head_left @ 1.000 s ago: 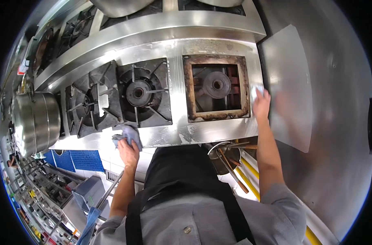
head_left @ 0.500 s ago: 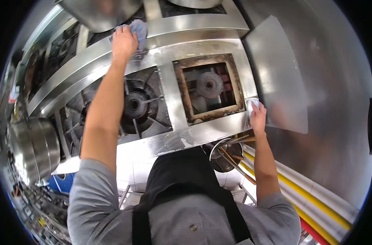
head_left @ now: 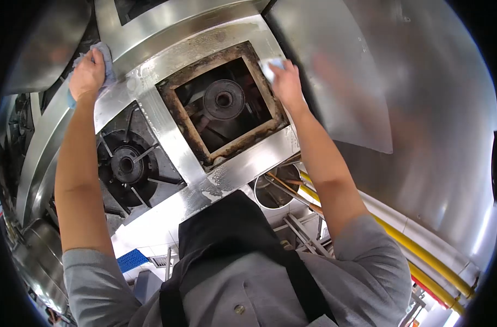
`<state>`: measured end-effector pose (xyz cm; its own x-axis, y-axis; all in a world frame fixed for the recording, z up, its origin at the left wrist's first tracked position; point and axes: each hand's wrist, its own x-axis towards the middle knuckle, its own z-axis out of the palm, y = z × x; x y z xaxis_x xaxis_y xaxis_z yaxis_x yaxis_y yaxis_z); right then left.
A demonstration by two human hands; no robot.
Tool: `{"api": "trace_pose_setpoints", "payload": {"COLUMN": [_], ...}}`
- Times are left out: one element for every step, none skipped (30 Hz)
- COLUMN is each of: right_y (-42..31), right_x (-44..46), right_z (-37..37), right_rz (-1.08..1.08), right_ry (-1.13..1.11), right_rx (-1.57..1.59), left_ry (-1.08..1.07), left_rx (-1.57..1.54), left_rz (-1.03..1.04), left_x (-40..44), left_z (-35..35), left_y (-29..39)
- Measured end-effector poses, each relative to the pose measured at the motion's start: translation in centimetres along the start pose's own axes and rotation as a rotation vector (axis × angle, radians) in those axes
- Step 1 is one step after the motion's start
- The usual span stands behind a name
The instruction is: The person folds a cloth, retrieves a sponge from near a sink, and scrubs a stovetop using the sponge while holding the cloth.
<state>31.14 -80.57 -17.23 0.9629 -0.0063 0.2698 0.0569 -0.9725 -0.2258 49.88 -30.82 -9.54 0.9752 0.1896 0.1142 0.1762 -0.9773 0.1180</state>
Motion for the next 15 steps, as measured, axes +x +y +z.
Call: {"api": "trace_pose_setpoints", "payload": {"right_y": [-0.2, -0.3, -0.3, -0.4, -0.5, -0.1, 0.4, 0.6, 0.6, 0.6, 0.5, 0.6, 0.7, 0.7, 0.5], "right_x": [2.2, 3.6, 4.4, 4.7, 3.7, 1.7, -0.9, -3.8, -6.6, -9.4, -11.0, -11.2, -10.9, -10.7, -8.3], "right_z": [0.7, 1.1, 1.4, 1.4, 0.6, 0.2, -0.3, -1.5, -3.0, -4.3, -5.1, -5.3, -5.2, -4.9, -4.0], "right_rz": [-0.022, -0.026, -0.036, -0.045, -0.026, -0.014, 0.000, 0.010, 0.015, 0.055, 0.097, 0.093, 0.104, 0.117, 0.101], "right_ry": [0.010, -0.001, 0.012, 0.024, -0.022, -0.023, -0.023, -0.034, -0.048, -0.084, -0.115, -0.118, -0.131, -0.145, -0.120], "right_rx": [0.014, 0.021, 0.022, 0.020, 0.034, 0.040, 0.044, 0.034, 0.023, 0.044, 0.063, 0.058, 0.067, 0.081, 0.061], "left_ry": [0.006, 0.009, 0.003, -0.014, -0.011, -0.005, -0.016, -0.024, -0.032, -0.040, -0.053, -0.056, -0.061, -0.066, -0.067], "left_rx": [0.006, 0.015, 0.037, 0.051, 0.057, 0.059, 0.074, 0.070, 0.099, 0.128, 0.157, 0.152, 0.161, 0.174, 0.178], "left_rz": [-0.003, -0.006, -0.041, -0.045, -0.048, -0.052, -0.034, -0.032, -0.026, -0.019, 0.016, 0.012, 0.033, 0.054, 0.052], "left_x": [0.2, 0.1, 0.1, 0.2, 0.2, 0.2, 0.4, 0.7, 0.7, 0.8, 0.9, 1.2, 1.4, 1.5, 1.5], "left_z": [0.1, 0.3, 0.2, 0.1, 0.0, 0.0, 0.3, 0.3, 0.4, 0.5, 0.5, 0.7, 0.9, 1.0, 1.0], "left_y": [-0.1, -0.3, -0.1, -0.1, 0.0, 0.2, -0.2, -0.1, -0.1, -0.3, -0.3, -0.4, -0.7, -0.9, -1.0]}}
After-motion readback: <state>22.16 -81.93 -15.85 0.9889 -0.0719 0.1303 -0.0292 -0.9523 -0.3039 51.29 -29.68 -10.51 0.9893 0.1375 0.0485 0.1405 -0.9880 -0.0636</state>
